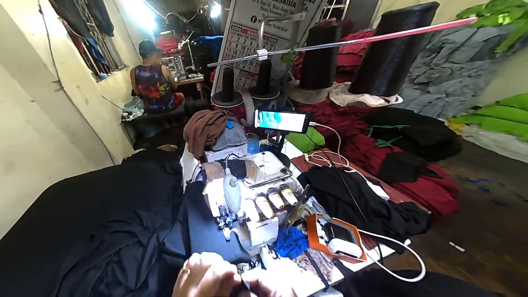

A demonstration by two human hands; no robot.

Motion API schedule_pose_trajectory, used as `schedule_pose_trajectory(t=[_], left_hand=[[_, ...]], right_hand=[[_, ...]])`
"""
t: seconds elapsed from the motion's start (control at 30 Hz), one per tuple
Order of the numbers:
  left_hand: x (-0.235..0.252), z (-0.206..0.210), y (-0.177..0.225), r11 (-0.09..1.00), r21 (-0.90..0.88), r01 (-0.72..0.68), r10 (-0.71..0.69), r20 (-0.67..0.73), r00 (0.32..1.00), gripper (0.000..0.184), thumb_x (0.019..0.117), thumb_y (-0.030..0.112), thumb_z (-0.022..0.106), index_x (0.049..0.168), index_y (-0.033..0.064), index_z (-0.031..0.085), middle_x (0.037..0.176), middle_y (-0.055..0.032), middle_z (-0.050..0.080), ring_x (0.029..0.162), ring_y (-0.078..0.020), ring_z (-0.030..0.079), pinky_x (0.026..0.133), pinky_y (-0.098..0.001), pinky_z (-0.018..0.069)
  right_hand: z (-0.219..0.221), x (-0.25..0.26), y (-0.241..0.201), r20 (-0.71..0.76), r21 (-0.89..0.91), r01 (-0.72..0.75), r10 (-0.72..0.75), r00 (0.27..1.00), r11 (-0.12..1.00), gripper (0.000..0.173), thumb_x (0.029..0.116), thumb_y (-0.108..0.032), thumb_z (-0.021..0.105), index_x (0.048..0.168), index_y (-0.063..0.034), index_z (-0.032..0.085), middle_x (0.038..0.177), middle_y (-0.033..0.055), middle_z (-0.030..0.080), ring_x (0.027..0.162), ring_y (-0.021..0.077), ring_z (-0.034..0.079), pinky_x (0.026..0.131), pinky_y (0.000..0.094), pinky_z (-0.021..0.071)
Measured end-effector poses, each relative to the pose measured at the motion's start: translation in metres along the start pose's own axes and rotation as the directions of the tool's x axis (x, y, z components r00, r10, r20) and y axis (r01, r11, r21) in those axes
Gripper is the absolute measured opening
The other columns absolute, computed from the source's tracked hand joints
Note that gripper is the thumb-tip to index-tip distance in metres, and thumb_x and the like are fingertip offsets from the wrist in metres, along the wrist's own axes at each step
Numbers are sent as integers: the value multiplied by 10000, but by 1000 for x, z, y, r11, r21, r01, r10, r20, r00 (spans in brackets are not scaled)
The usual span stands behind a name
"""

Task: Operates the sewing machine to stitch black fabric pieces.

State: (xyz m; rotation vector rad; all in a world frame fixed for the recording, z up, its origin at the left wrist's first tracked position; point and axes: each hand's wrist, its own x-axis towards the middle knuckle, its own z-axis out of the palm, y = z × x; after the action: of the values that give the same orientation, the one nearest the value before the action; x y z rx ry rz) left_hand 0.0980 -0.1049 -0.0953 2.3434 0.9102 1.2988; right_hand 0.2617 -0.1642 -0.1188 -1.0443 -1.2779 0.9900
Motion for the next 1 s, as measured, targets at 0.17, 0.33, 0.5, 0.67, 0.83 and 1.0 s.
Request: schedule_pose_trajectory(t=[0.17, 0.33, 0.5, 0.67, 0.83, 1.0], left_hand=[[14, 38, -59, 984, 22, 175, -176, 56, 983, 135, 931, 178, 676, 918, 78, 765, 955, -31, 736, 972, -130, 692, 920, -321, 551], [-4, 33, -50, 966, 101, 239, -250, 105, 963, 99, 913, 149, 695, 909, 89, 775, 944, -33, 747, 944, -179, 696, 879, -396, 538], [-4, 33, -43, 947, 125, 297, -310, 100, 945, 95, 921, 168, 691, 917, 111, 767, 942, -8, 733, 939, -160, 682, 872, -395, 526], [5, 40, -40, 923, 197, 329, -347, 61, 936, 115, 909, 211, 690, 926, 128, 767, 902, 7, 720, 892, -164, 685, 846, -426, 533], [3, 48, -28, 899, 398, 184, -222, 52, 974, 116, 906, 144, 694, 948, 161, 801, 998, -64, 741, 998, -276, 704, 870, -508, 533], [-8, 54, 2, 827, 526, 199, -244, 17, 970, 294, 876, -16, 663, 1128, 77, 784, 1068, -130, 756, 1024, -342, 715, 885, -491, 561]], right_hand=[[-2, 28, 32, -148, -375, -131, 80, 986, 918, 199, 956, -144, 656, 943, 48, 708, 783, 127, 682, 690, 170, 661, 680, 340, 566], [-2, 10, 46, -106, -376, -121, 87, 991, 919, 184, 957, -112, 655, 960, 58, 725, 868, 156, 707, 771, 182, 684, 751, 329, 572], [-5, 11, 57, -164, -432, -27, -49, 985, 901, 163, 929, -126, 691, 924, 28, 745, 1139, 199, 695, 1022, 262, 679, 905, 385, 559], [-12, 53, -40, -103, -478, -538, 564, 819, 694, 152, 948, -29, 660, 1036, 70, 733, 1024, 132, 744, 989, 143, 698, 945, 283, 517], [-5, 14, 54, -240, -373, -102, 10, 971, 922, 162, 902, -87, 704, 920, 63, 646, 781, 109, 680, 664, 110, 641, 634, 259, 541], [-5, 16, 47, -211, -342, -124, 53, 976, 932, 214, 904, -62, 701, 1034, 69, 593, 785, 88, 651, 668, 105, 616, 639, 262, 526]])
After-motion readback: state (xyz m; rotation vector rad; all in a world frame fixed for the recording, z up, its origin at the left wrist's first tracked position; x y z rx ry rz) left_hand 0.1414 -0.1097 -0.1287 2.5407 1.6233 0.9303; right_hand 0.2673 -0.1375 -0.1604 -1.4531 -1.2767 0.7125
